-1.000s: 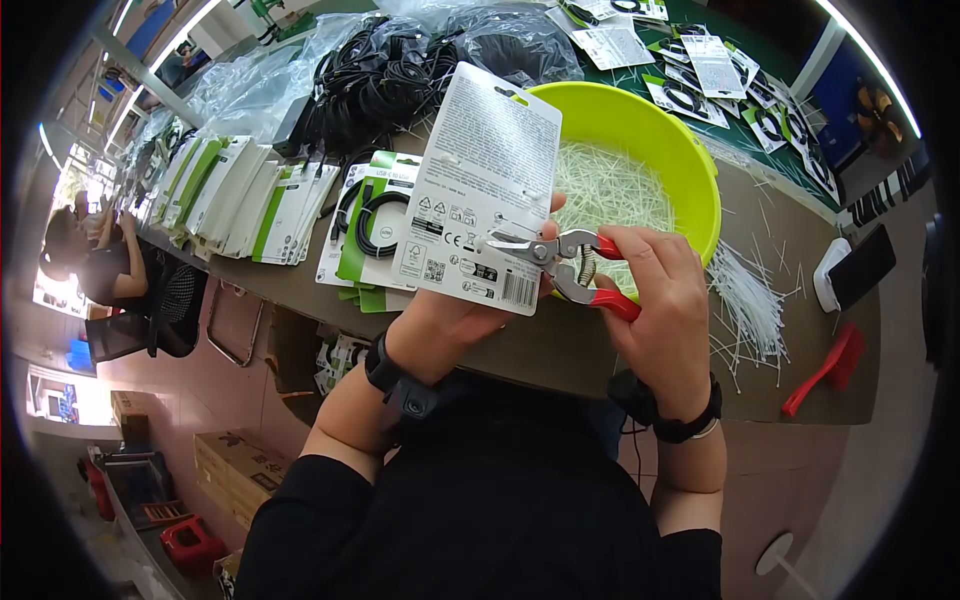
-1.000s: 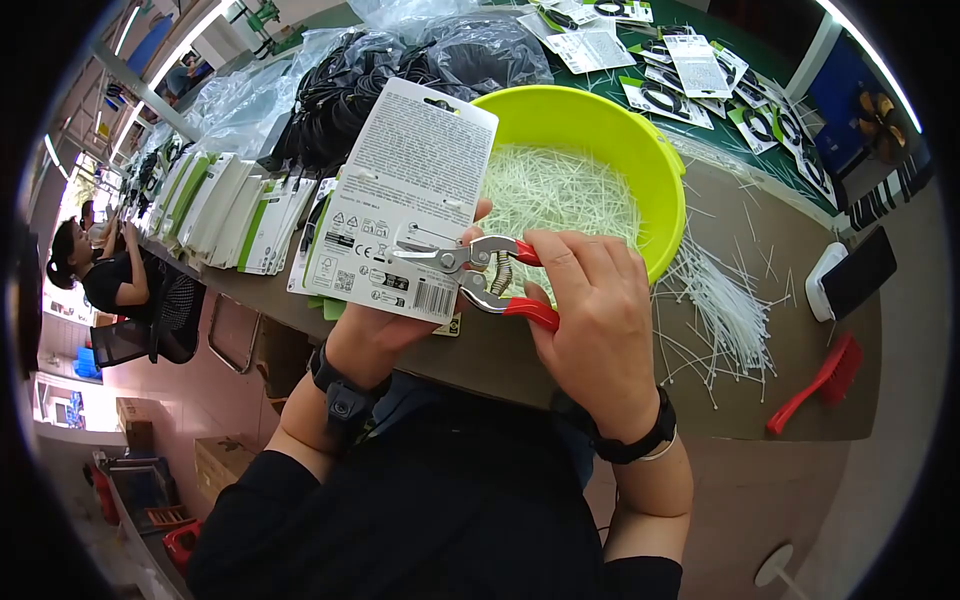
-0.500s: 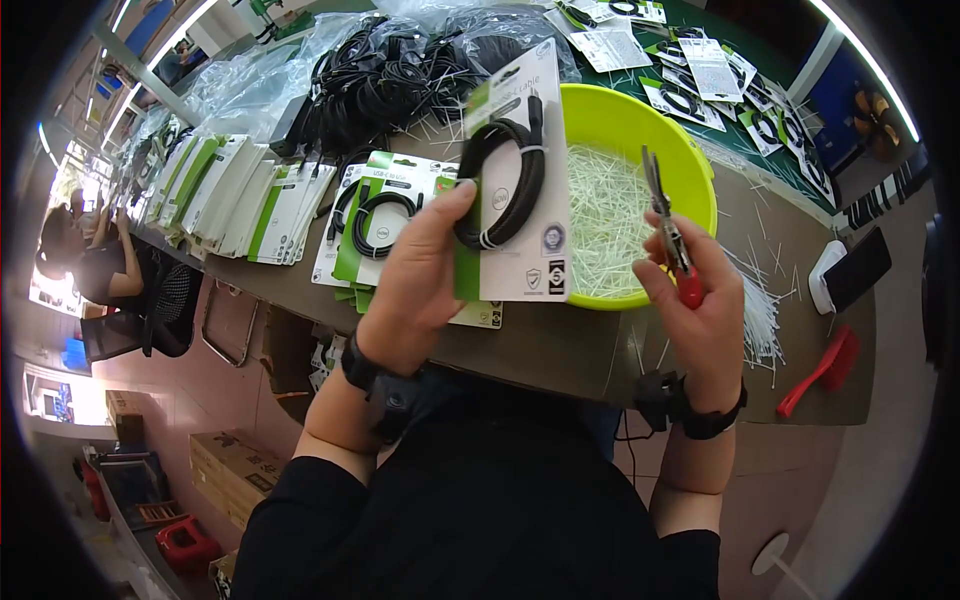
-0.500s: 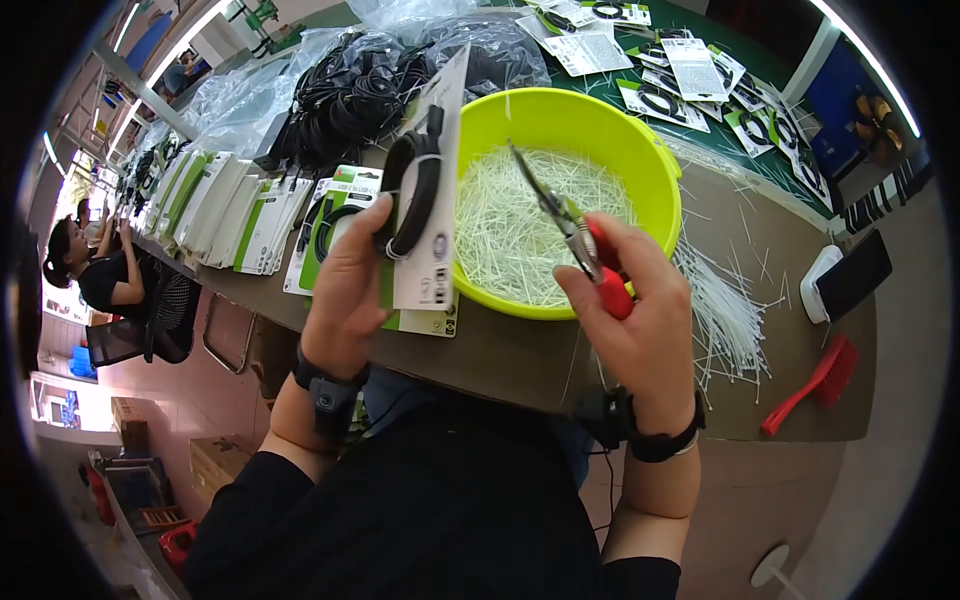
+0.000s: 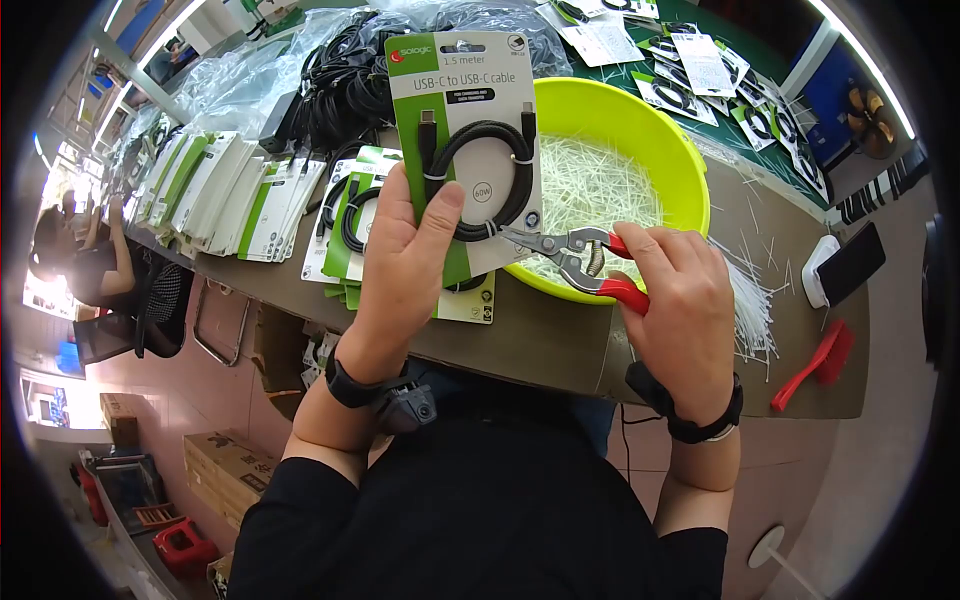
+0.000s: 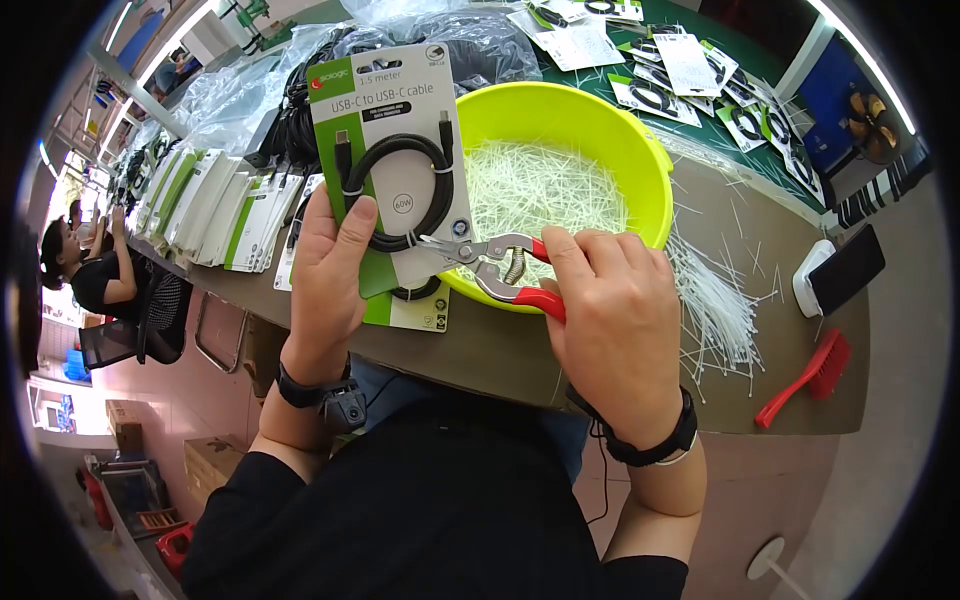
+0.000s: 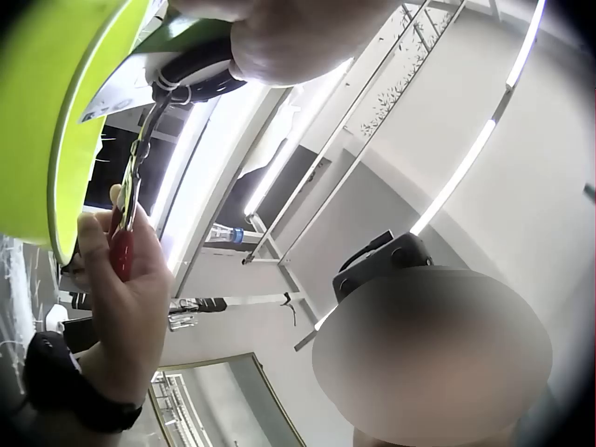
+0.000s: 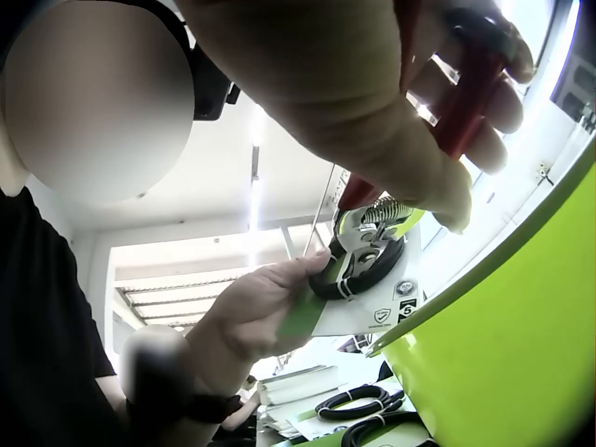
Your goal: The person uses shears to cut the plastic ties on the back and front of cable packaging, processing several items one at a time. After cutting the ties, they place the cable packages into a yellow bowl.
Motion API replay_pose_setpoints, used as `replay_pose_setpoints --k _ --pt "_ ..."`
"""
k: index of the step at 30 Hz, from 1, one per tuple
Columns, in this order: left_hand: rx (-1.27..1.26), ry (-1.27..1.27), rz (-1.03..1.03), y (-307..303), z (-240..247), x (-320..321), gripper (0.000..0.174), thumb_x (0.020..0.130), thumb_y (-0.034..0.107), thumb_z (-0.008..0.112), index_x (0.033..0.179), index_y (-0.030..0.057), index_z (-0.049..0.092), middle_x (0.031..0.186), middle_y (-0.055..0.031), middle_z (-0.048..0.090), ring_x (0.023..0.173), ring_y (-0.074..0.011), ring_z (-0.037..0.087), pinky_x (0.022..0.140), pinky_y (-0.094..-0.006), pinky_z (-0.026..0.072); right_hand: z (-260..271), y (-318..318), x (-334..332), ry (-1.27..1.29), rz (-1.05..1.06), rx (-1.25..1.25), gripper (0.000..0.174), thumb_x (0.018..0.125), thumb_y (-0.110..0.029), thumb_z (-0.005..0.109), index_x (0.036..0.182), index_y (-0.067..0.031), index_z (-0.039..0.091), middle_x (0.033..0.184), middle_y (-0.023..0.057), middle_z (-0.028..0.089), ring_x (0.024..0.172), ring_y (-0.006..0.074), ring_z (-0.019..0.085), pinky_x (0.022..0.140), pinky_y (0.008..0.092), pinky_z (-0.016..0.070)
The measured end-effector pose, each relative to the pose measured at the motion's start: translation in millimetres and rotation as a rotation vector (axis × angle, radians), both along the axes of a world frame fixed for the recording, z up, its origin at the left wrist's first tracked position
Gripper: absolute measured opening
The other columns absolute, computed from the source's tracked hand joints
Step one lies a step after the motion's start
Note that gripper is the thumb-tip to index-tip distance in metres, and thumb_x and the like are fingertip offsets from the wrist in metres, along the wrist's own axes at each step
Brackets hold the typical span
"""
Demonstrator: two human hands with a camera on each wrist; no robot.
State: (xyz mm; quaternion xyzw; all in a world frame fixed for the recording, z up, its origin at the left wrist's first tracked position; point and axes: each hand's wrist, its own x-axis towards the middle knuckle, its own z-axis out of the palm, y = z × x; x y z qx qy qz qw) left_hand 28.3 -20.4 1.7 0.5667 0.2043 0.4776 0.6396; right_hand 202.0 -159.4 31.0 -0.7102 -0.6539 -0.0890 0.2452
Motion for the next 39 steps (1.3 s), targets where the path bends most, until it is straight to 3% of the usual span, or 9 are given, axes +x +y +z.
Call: replay_pose_setpoints --k 2,7,12,15,18,24,27,30,39 --pt "0.19 0.148 0.102 -0.7 -1.7 -0.2 0.026 0.096 0.014 0.048 0.118 -0.0004 0.046 0.106 -0.0057 0.057 0.093 -0.0097 0.053 0.082 -0.0243 0.0443 1.3 -0.1 -4.3 -0.09 -0.034 0.007 0.044 0.066 -0.006 0.07 0.109 -0.0057 0.061 0.093 0.0104 0.06 0.088 0.0284 0.055 0.082 0.0392 0.0434" --pt "0.338 0.184 0.198 -4.9 -1.5 4.1 0.026 0.096 0.015 0.05 0.117 -0.0004 0.047 0.104 -0.005 0.057 0.092 -0.0093 0.051 0.081 -0.0237 0.0421 -2.2 0.8 -4.1 -0.202 -0.045 -0.035 0.043 0.068 -0.007 0.07 0.11 -0.005 0.061 0.093 0.0087 0.059 0.088 0.0259 0.054 0.082 0.0396 0.0421" --pt "0.179 0.124 0.096 -1.7 -4.0 7.0 0.026 0.096 0.014 0.048 0.118 0.0003 0.046 0.104 -0.0054 0.057 0.093 -0.0095 0.052 0.082 -0.024 0.0432 5.3 0.7 6.6 -0.186 0.012 0.039 0.041 0.07 -0.006 0.068 0.11 -0.0057 0.061 0.09 0.0092 0.059 0.083 0.0263 0.056 0.076 0.0388 0.0444" --pt "0.128 0.071 0.049 -3.9 2.0 9.4 0.026 0.097 0.014 0.047 0.119 0.0009 0.045 0.105 -0.006 0.057 0.094 -0.0102 0.053 0.083 -0.0246 0.0448 -4.1 -1.6 12.2 -0.033 0.034 -0.121 0.04 0.068 -0.005 0.069 0.107 -0.0058 0.061 0.089 0.0108 0.06 0.076 0.0278 0.057 0.069 0.037 0.0467" --pt "-0.224 -0.182 -0.115 -5.7 14.4 10.1 0.026 0.097 0.014 0.045 0.12 0.0013 0.044 0.108 -0.0074 0.057 0.096 -0.0118 0.056 0.084 -0.0263 0.0479 -11.3 5.8 14.2 0.189 0.115 0.063 0.04 0.067 -0.004 0.07 0.106 -0.0058 0.061 0.089 0.0119 0.061 0.072 0.0292 0.058 0.066 0.036 0.0477" --pt "-0.186 -0.245 -0.169 -8.4 6.8 19.6 0.026 0.097 0.014 0.045 0.12 0.0012 0.044 0.109 -0.0083 0.057 0.097 -0.013 0.058 0.083 -0.0274 0.0495 -3.0 17.0 -10.1 0.387 0.214 0.208 0.039 0.065 -0.003 0.07 0.103 -0.0056 0.06 0.093 0.012 0.062 0.078 0.0299 0.058 0.071 0.0365 0.0476" --pt "-0.122 -0.179 -0.014 -6.0 10.5 14.9 0.026 0.097 0.014 0.046 0.119 0.0009 0.044 0.108 -0.0078 0.057 0.095 -0.012 0.057 0.083 -0.0261 0.0486 -1.7 15.9 -2.9 0.068 0.063 0.216 0.039 0.066 -0.004 0.07 0.104 -0.0061 0.06 0.094 0.0106 0.062 0.085 0.029 0.057 0.077 0.0382 0.0451" --pt "0.149 0.0 0.138 2.8 4.8 3.8 0.026 0.097 0.015 0.047 0.118 0.0004 0.045 0.106 -0.0067 0.057 0.092 -0.0106 0.055 0.08 -0.0242 0.0461 -2.5 10.7 1.1 0.014 0.013 0.139 0.039 0.067 -0.005 0.07 0.104 -0.0063 0.06 0.095 0.01 0.061 0.089 0.0285 0.056 0.08 0.0389 0.0434" --pt "0.439 0.143 0.241 5.4 0.7 2.7 0.026 0.097 0.015 0.048 0.116 -0.0006 0.046 0.103 -0.006 0.057 0.089 -0.0104 0.051 0.078 -0.0239 0.0428 4.0 10.4 -4.6 -0.201 -0.039 0.137 0.038 0.068 -0.007 0.071 0.105 -0.0065 0.061 0.093 0.0096 0.061 0.088 0.0277 0.057 0.078 0.0386 0.0436"
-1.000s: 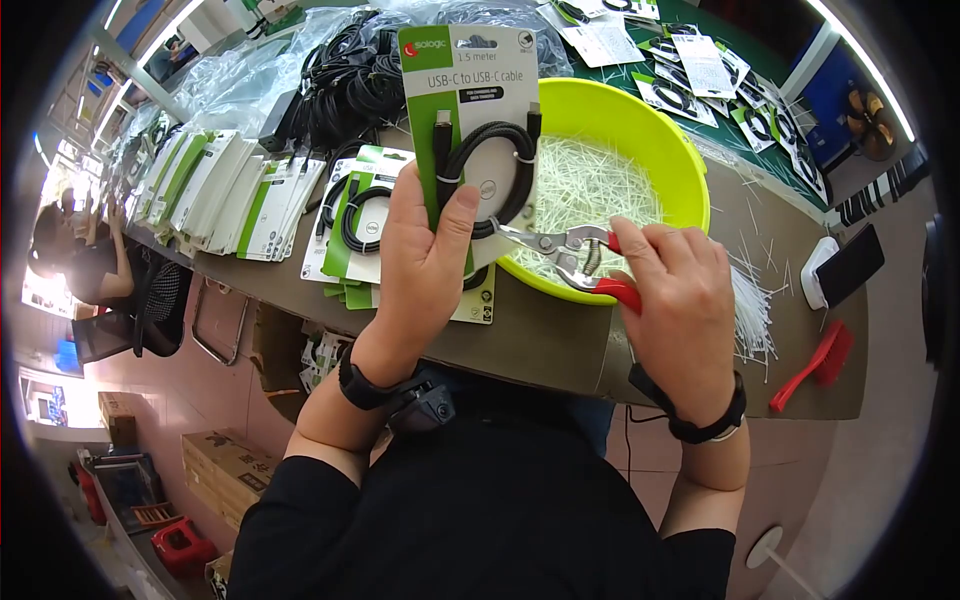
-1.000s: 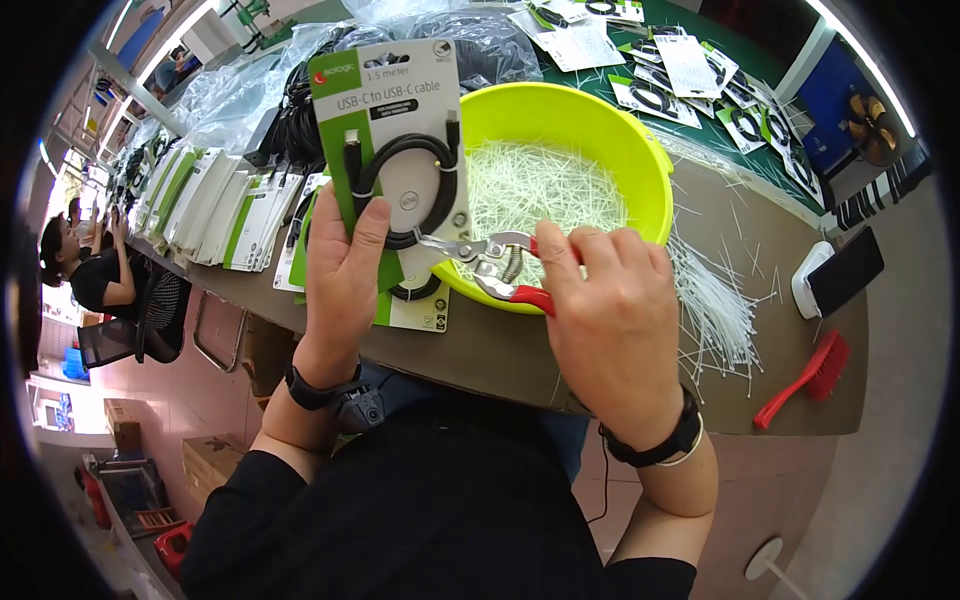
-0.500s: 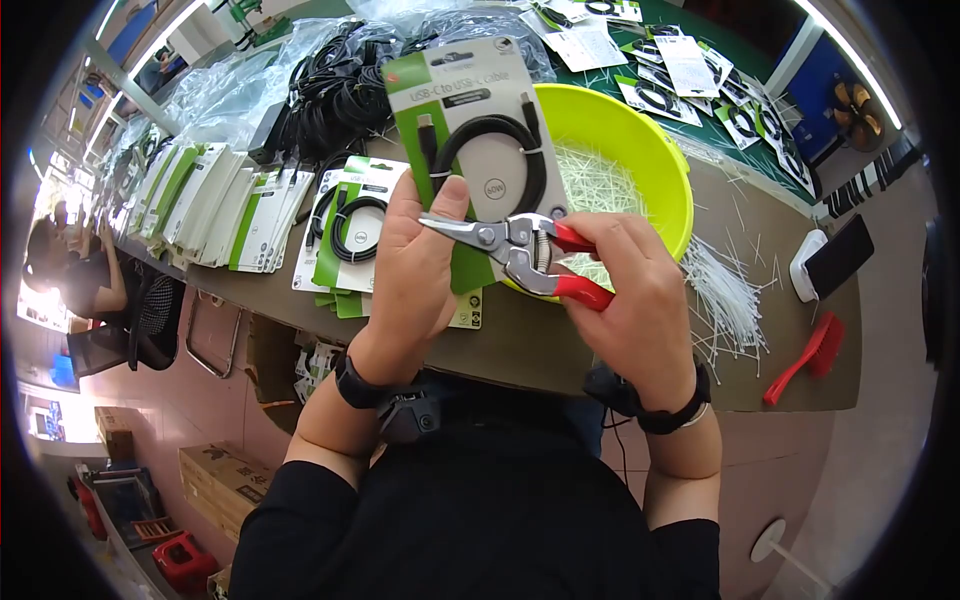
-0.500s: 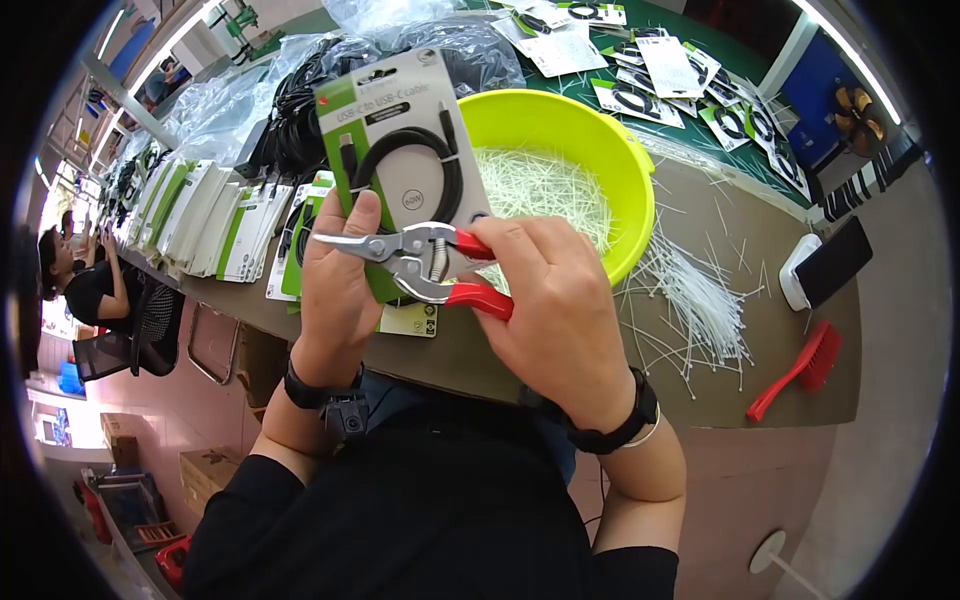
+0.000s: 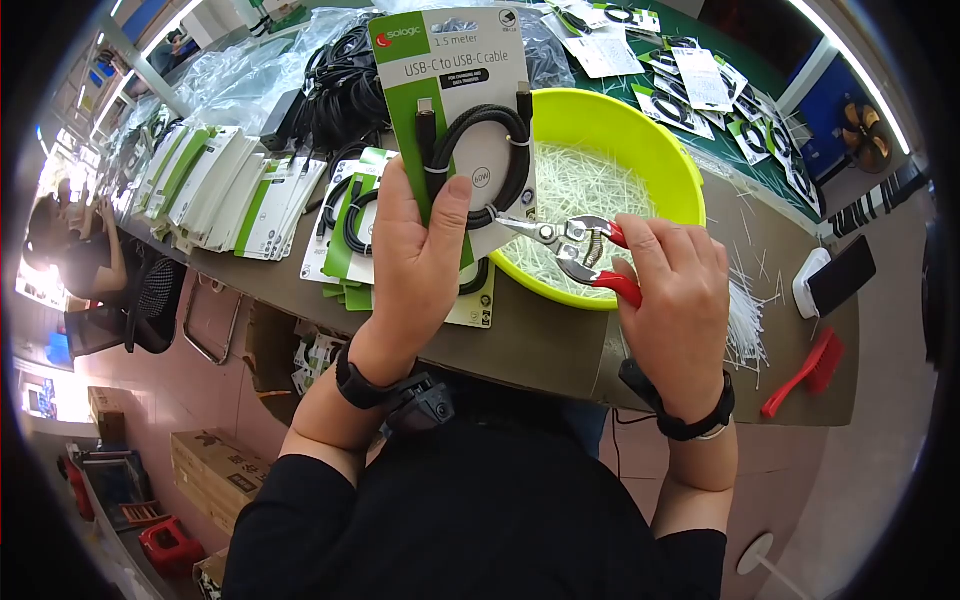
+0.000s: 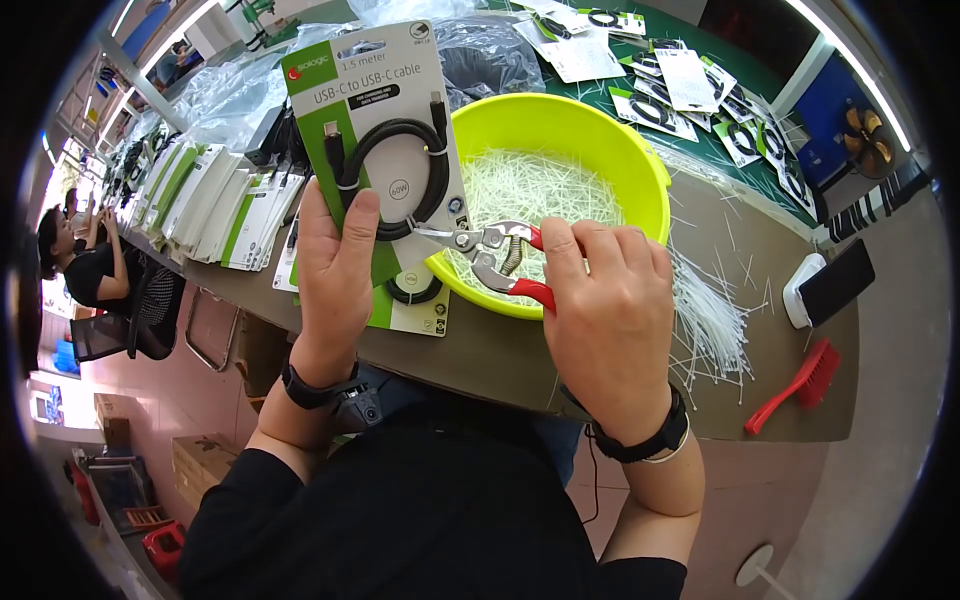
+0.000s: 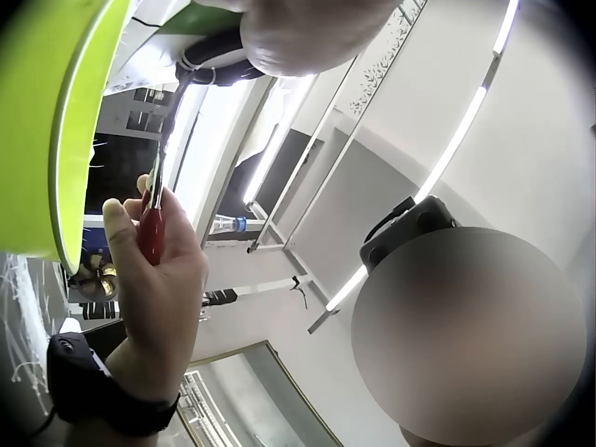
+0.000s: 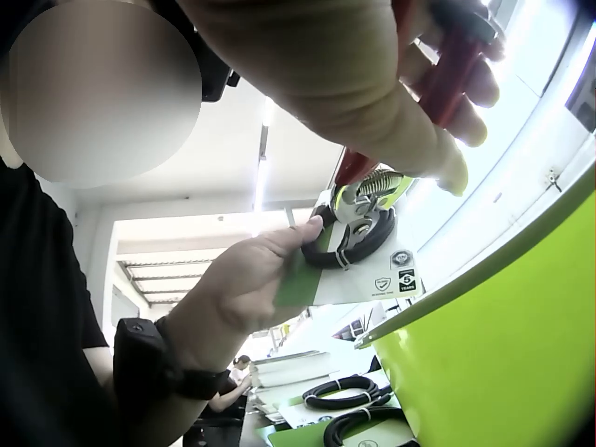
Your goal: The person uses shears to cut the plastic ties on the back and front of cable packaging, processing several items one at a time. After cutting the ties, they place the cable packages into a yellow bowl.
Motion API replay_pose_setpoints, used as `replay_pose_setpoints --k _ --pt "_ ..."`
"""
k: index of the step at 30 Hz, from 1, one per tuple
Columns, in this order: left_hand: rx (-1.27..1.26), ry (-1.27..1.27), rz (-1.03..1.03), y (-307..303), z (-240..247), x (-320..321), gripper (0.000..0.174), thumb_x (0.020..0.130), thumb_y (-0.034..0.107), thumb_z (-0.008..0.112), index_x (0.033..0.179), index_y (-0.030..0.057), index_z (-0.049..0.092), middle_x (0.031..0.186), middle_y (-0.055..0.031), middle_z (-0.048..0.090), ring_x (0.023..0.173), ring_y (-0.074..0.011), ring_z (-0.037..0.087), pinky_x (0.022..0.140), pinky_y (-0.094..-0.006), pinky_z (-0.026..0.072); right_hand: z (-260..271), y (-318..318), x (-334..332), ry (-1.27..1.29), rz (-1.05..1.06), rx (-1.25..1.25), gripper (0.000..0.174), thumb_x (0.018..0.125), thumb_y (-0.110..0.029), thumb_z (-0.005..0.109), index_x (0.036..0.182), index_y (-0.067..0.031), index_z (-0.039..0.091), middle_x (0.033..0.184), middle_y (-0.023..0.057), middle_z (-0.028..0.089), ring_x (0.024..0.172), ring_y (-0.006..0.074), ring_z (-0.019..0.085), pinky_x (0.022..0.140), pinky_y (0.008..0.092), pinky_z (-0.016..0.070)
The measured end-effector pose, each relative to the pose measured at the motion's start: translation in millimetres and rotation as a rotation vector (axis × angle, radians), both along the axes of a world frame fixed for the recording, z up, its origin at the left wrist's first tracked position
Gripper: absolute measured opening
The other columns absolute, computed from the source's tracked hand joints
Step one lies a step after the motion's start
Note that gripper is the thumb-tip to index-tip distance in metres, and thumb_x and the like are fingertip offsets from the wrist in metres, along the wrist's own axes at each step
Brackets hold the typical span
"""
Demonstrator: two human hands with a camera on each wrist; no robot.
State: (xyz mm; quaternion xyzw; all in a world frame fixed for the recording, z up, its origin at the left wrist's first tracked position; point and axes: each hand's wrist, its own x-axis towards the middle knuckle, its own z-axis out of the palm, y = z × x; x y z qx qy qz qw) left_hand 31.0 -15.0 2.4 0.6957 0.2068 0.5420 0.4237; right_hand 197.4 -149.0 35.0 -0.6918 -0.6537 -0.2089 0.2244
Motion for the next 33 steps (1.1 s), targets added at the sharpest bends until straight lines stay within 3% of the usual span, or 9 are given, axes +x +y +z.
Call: replay_pose_setpoints --k 4,7,12,18,20,24,28,30,33 --pt "-0.172 -0.034 -0.021 -2.1 3.5 2.3 0.024 0.097 0.015 0.048 0.115 0.0007 0.047 0.102 -0.006 0.057 0.088 -0.011 0.054 0.077 -0.0242 0.0451 -5.2 -2.4 9.6 0.235 0.033 -0.248 0.038 0.068 -0.005 0.07 0.105 -0.0061 0.06 0.091 0.0096 0.061 0.081 0.0277 0.056 0.073 0.0372 0.0453" --pt "-0.747 -0.384 -0.299 -12.7 17.8 10.9 0.023 0.097 0.016 0.047 0.115 0.0023 0.048 0.101 -0.0059 0.056 0.088 -0.0124 0.057 0.075 -0.0256 0.0491 -9.4 6.5 5.6 0.396 0.177 -0.034 0.037 0.067 -0.004 0.07 0.103 -0.005 0.06 0.087 0.0105 0.06 0.076 0.0288 0.057 0.068 0.037 0.0463" --pt "-0.714 -0.31 -0.411 -18.6 5.2 15.9 0.024 0.097 0.018 0.047 0.116 0.0034 0.047 0.101 -0.0063 0.057 0.088 -0.0139 0.06 0.074 -0.0279 0.053 -16.8 24.7 -18.7 0.315 0.28 0.177 0.038 0.066 -0.001 0.069 0.103 -0.0032 0.059 0.089 0.0126 0.062 0.077 0.0308 0.059 0.068 0.036 0.0481" --pt "-0.568 -0.161 0.012 -6.5 8.8 -7.8 0.024 0.097 0.017 0.047 0.114 0.0013 0.048 0.103 -0.0086 0.059 0.088 -0.0149 0.061 0.077 -0.0289 0.0537 -23.9 31.5 -18.6 0.408 0.197 0.119 0.04 0.065 -0.002 0.07 0.104 -0.0015 0.057 0.095 0.0134 0.062 0.085 0.0317 0.06 0.074 0.036 0.0478" --pt "-0.615 -0.292 -0.11 19.9 12.1 -37.3 0.028 0.096 0.017 0.048 0.117 -0.0007 0.046 0.106 -0.0102 0.059 0.089 -0.016 0.061 0.078 -0.0293 0.0536 -24.0 29.8 0.1 0.51 0.112 0.103 0.042 0.066 -0.005 0.072 0.105 -0.0011 0.056 0.097 0.0135 0.062 0.089 0.0324 0.059 0.077 0.037 0.0471" --pt "-0.277 0.284 0.049 51.9 -7.2 -99.3 0.043 0.094 0.01 0.049 0.132 -0.0045 0.036 0.127 -0.0169 0.049 0.118 -0.0216 0.048 0.1 -0.0324 0.039 -24.0 28.7 27.4 0.379 0.102 -0.104 0.043 0.069 -0.015 0.073 0.106 -0.0008 0.056 0.096 0.0151 0.062 0.092 0.0337 0.058 0.08 0.0395 0.0458" --pt "-0.178 0.316 0.336 85.3 -55.5 -160.4 0.06 0.091 0.012 0.053 0.14 -0.005 0.023 0.141 -0.0217 0.031 0.13 -0.0275 0.033 0.106 -0.0352 0.0278 -39.2 33.4 48.7 0.207 0.14 -0.343 0.052 0.071 -0.027 0.074 0.112 -0.0009 0.056 0.104 0.0171 0.061 0.1 0.0335 0.056 0.087 0.0387 0.0436" --pt "-0.227 0.196 0.236 103.2 -65.2 -185.5 0.056 0.094 0.017 0.049 0.139 -0.0049 0.025 0.138 -0.0202 0.034 0.13 -0.0274 0.033 0.107 -0.0365 0.0259 -33.0 25.5 60.2 0.323 0.212 -0.058 0.057 0.068 -0.031 0.077 0.111 0.0006 0.057 0.107 0.0182 0.06 0.103 0.0338 0.055 0.088 0.0385 0.0442" --pt "-0.226 0.222 0.309 101.0 -47.2 -182.6 0.045 0.097 0.015 0.043 0.137 -0.0021 0.029 0.137 -0.0101 0.036 0.129 -0.0218 0.038 0.105 -0.0346 0.0335 -20.8 6.3 151.4 0.313 -0.154 0.398 0.057 0.069 -0.034 0.078 0.108 0.0018 0.058 0.11 0.0201 0.058 0.107 0.0328 0.053 0.09 0.039 0.044"
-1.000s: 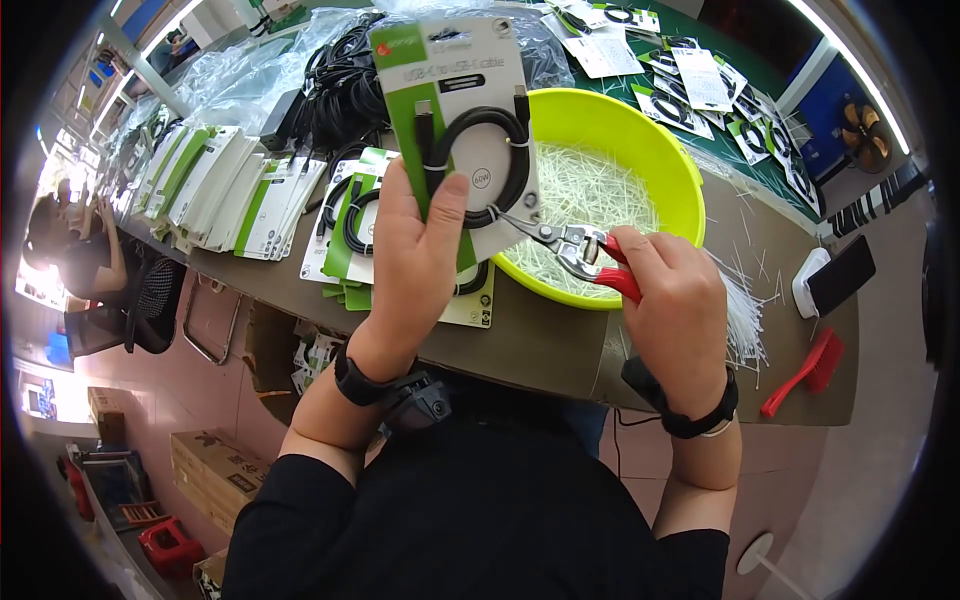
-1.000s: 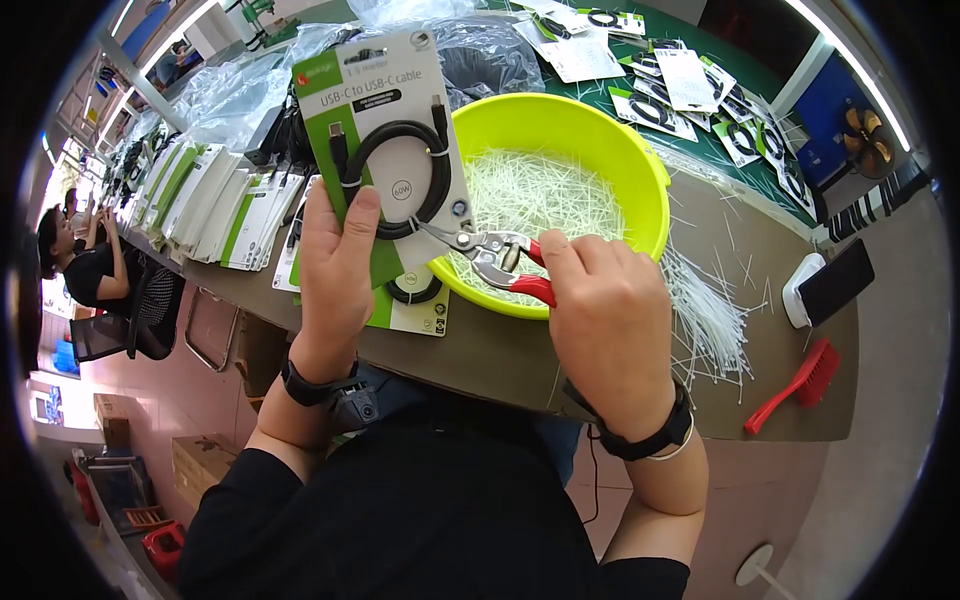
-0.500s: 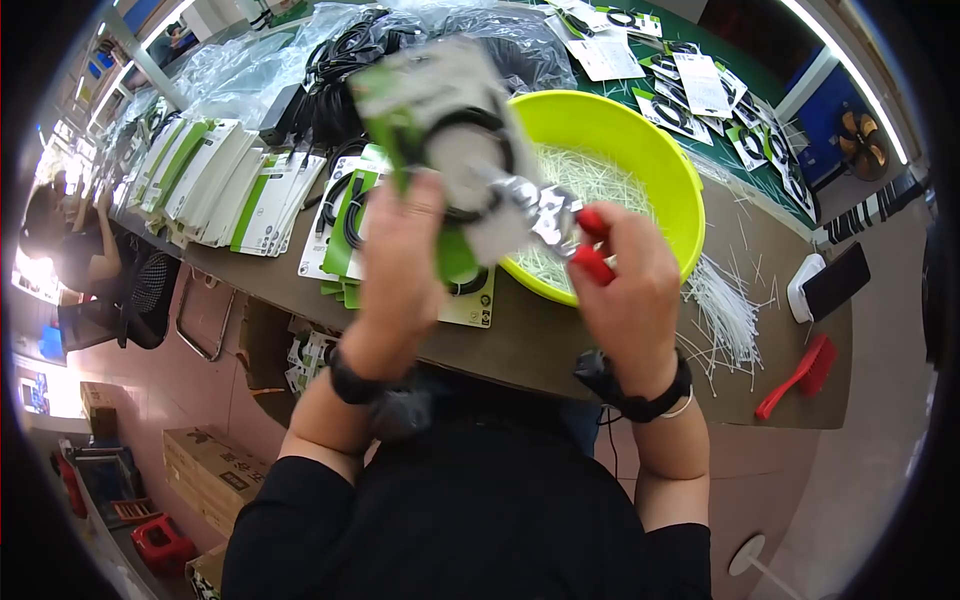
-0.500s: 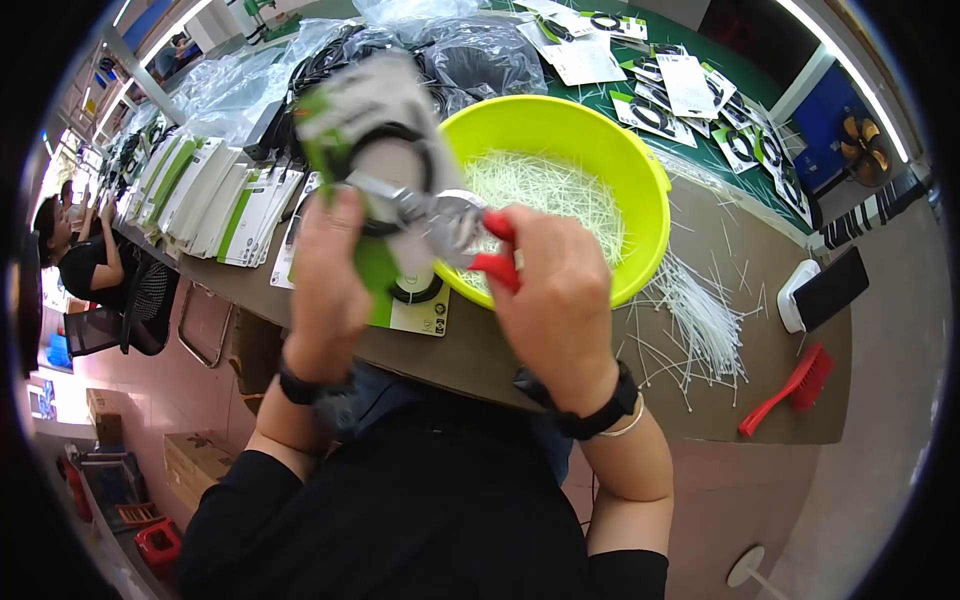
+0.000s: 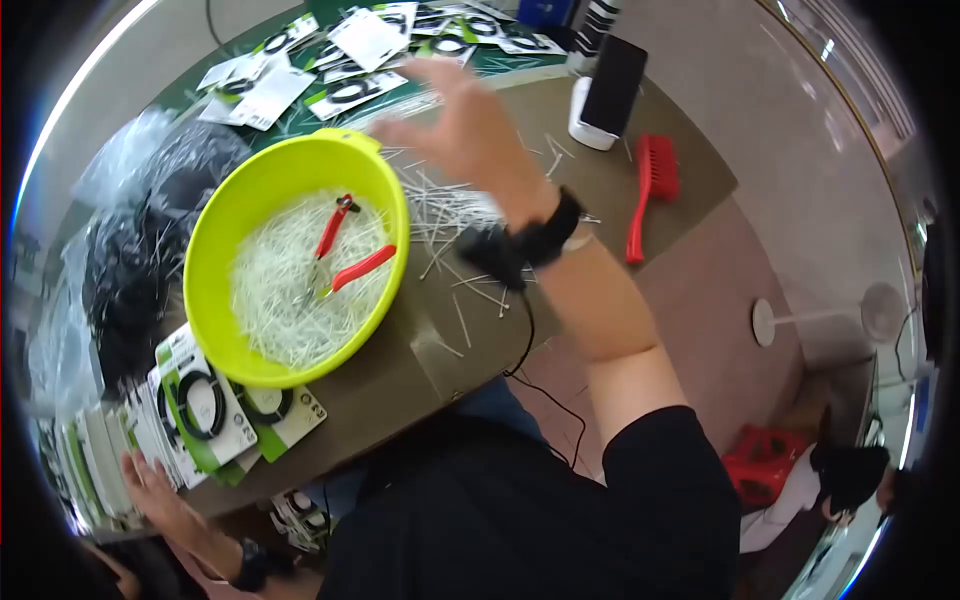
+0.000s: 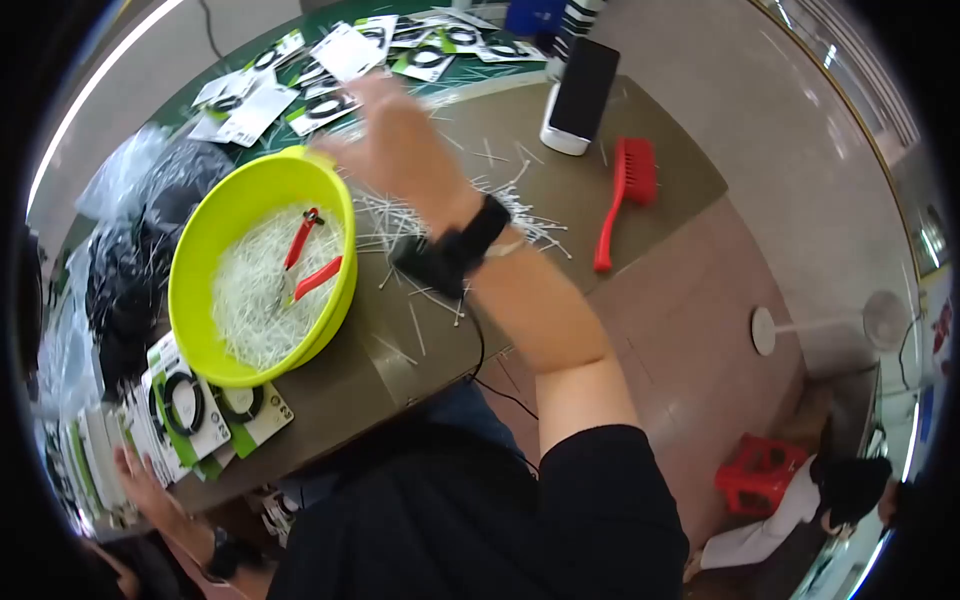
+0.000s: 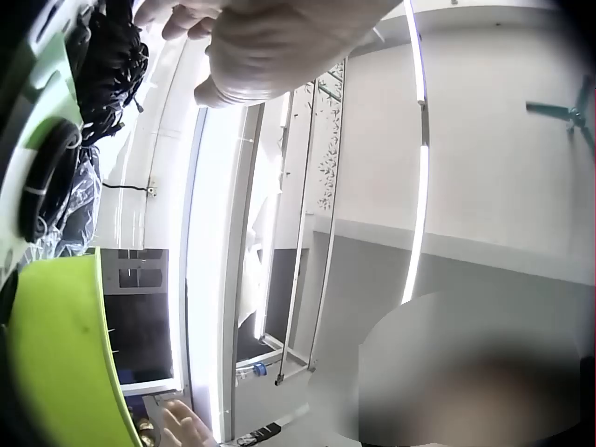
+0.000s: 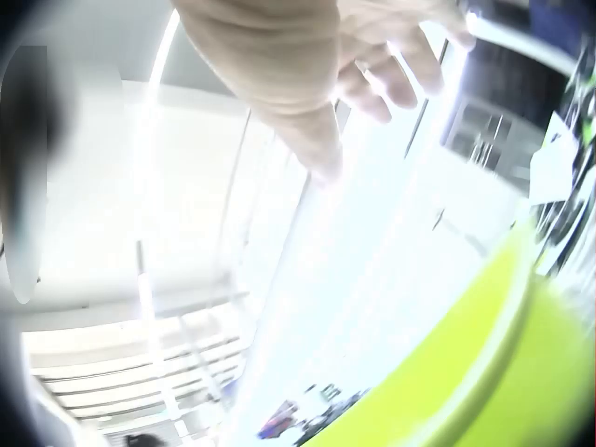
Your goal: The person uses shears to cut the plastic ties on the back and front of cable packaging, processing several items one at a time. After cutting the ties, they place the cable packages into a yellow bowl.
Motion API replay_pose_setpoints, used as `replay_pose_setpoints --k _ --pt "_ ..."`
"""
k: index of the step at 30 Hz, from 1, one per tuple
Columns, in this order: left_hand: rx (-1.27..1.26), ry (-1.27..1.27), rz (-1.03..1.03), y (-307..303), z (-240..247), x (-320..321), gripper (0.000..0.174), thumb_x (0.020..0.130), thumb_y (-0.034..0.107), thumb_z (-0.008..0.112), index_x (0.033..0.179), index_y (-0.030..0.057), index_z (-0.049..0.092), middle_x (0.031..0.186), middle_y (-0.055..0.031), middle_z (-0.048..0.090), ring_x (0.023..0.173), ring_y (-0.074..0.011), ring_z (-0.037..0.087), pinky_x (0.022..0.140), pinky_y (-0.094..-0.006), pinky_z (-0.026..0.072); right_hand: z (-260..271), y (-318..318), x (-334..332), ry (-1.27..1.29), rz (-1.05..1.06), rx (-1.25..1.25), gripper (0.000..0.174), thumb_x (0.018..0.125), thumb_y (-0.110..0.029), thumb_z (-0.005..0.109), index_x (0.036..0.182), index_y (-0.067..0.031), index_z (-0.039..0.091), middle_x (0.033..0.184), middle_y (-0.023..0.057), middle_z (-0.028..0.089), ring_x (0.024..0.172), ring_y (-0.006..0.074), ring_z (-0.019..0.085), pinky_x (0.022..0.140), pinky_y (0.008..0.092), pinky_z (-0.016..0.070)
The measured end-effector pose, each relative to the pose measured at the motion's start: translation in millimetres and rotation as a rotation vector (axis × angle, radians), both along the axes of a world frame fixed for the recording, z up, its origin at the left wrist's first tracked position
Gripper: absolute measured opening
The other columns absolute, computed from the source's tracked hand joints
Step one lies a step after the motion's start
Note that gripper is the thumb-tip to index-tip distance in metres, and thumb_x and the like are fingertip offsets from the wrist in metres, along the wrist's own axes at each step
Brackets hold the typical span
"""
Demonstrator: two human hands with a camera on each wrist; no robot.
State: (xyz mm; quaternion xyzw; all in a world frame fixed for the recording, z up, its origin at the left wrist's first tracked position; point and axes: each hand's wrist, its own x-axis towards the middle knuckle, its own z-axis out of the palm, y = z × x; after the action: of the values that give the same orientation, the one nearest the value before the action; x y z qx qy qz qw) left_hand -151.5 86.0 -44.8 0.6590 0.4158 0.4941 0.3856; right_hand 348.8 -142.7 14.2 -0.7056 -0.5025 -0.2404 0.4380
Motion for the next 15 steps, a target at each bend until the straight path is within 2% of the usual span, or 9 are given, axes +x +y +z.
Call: replay_pose_setpoints --k 2,4,6,7,9,11,13,15 --pt "0.082 -0.038 -0.007 -4.3 -0.5 -8.7 0.042 0.098 0.015 0.041 0.134 -0.0038 0.031 0.137 -0.0116 0.037 0.127 -0.0214 0.04 0.105 -0.0339 0.035 -8.7 -29.8 84.3 -0.117 -0.427 0.249 0.054 0.07 -0.031 0.077 0.106 0.0042 0.057 0.108 0.0204 0.059 0.105 0.0341 0.053 0.091 0.0394 0.0434" --pt "0.061 -0.051 -0.003 -5.4 3.4 -14.8 0.041 0.098 0.015 0.041 0.134 -0.0043 0.032 0.136 -0.0122 0.037 0.127 -0.0214 0.04 0.105 -0.0335 0.0355 -30.6 -71.2 160.5 -0.182 -0.851 0.311 0.058 0.067 -0.034 0.077 0.106 0.0046 0.056 0.104 0.023 0.059 0.108 0.0366 0.051 0.095 0.0422 0.0401" --pt "0.016 -0.073 0.049 -6.2 6.1 -14.6 0.04 0.098 0.015 0.04 0.132 -0.0052 0.034 0.134 -0.0134 0.039 0.126 -0.0214 0.041 0.104 -0.0327 0.0365 -56.3 -101.4 196.0 0.026 -1.172 0.239 0.07 0.063 -0.038 0.078 0.112 0.0041 0.051 0.112 0.0237 0.055 0.11 0.0376 0.05 0.095 0.0452 0.0399" --pt "0.018 -0.074 0.052 -9.3 9.8 -5.4 0.04 0.098 0.015 0.04 0.132 -0.0052 0.034 0.134 -0.0134 0.039 0.126 -0.0214 0.041 0.104 -0.0327 0.0365 -58.6 -108.3 199.6 0.027 -1.169 0.241 0.07 0.063 -0.038 0.078 0.112 0.0041 0.051 0.112 0.0237 0.055 0.11 0.0376 0.05 0.095 0.0452 0.0399" --pt "-0.049 -0.174 0.091 -21.4 20.0 21.5 0.038 0.098 0.015 0.04 0.131 -0.0047 0.036 0.133 -0.0141 0.04 0.125 -0.0217 0.042 0.102 -0.0321 0.0377 -63.1 -110.4 198.7 0.344 -1.211 0.145 0.082 0.062 -0.039 0.078 0.122 0.0035 0.042 0.122 0.0236 0.048 0.113 0.0386 0.048 0.095 0.0482 0.04" --pt "-0.076 -0.211 0.137 -25.9 24.6 20.9 0.038 0.098 0.015 0.04 0.13 -0.0045 0.036 0.133 -0.0144 0.041 0.125 -0.0218 0.042 0.102 -0.0319 0.0383 -64.6 -103.0 202.2 0.358 -1.204 0.126 0.084 0.063 -0.039 0.077 0.125 0.0028 0.039 0.125 0.0236 0.046 0.114 0.0385 0.047 0.095 0.0491 0.04" --pt "-0.039 -0.144 0.079 -22.2 26.7 19.5 0.037 0.098 0.015 0.041 0.13 -0.0039 0.037 0.132 -0.0144 0.043 0.124 -0.0218 0.043 0.101 -0.032 0.0391 -65.8 -99.4 201.6 0.372 -1.245 0.098 0.088 0.065 -0.039 0.076 0.13 0.0016 0.032 0.13 0.0235 0.041 0.116 0.0382 0.046 0.095 0.0509 0.04" --pt "-0.069 -0.165 0.064 -21.4 26.8 22.6 0.037 0.098 0.015 0.041 0.131 -0.0019 0.037 0.133 -0.0148 0.042 0.124 -0.0216 0.043 0.101 -0.0317 0.0386 -64.2 -99.3 201.7 0.417 -1.237 0.097 0.083 0.067 -0.04 0.075 0.129 -0.002 0.035 0.128 0.0237 0.042 0.12 0.0379 0.042 0.097 0.0494 0.0391"
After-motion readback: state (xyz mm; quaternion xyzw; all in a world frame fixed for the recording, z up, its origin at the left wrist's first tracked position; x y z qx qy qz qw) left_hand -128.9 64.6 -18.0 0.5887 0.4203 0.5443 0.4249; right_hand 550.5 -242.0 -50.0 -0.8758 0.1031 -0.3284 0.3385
